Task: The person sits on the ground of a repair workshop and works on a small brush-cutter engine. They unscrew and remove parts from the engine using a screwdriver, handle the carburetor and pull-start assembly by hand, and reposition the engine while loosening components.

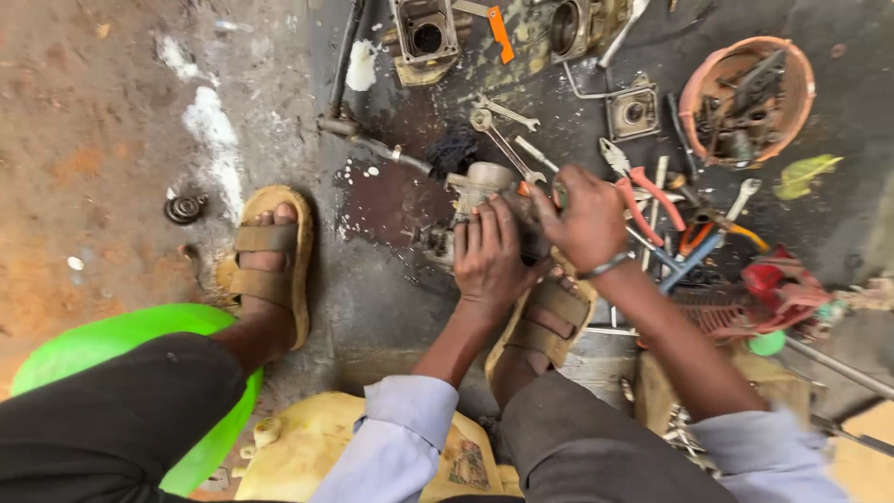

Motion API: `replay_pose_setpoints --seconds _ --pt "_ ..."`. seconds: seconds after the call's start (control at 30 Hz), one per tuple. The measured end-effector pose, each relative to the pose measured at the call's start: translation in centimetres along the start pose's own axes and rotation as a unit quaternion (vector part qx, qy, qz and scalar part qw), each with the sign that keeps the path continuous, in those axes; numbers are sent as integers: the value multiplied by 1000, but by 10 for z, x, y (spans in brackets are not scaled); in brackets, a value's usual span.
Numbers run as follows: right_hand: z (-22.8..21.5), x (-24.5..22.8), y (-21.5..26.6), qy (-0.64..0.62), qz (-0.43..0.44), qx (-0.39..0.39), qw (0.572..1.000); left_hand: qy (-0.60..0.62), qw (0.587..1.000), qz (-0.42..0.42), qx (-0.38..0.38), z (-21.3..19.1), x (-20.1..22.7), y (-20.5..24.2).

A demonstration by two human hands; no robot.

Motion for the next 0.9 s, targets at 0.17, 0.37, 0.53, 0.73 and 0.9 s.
replay_pose_setpoints --seconds 0.17,0.37,0.53,0.73,0.9 --pt "6 -26 -2 91 167 41 981 -6 1000 -14 12 3 -4 -3" --pt "8 -32 8 64 330 68 939 1 999 -21 30 -5 -15 -5" --pt "-1 -31 42 137 263 26 955 95 990 103 -35 -17 -45 -17" --pt "-2 -45 46 35 391 42 919 146 963 190 -126 -18 -39 -21" --pt "17 -11 57 -372 478 207 769 85 979 143 -113 -24 -32 -26"
Point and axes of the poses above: each hand's wrist, its own y-axis away from the middle knuckle, its own z-axis out of the palm, x = y × z, the point moved 3 cm from there along -y, towards the middle knuckle, and after that the axes turned 6 degrees about x, right-handed, at the moved point
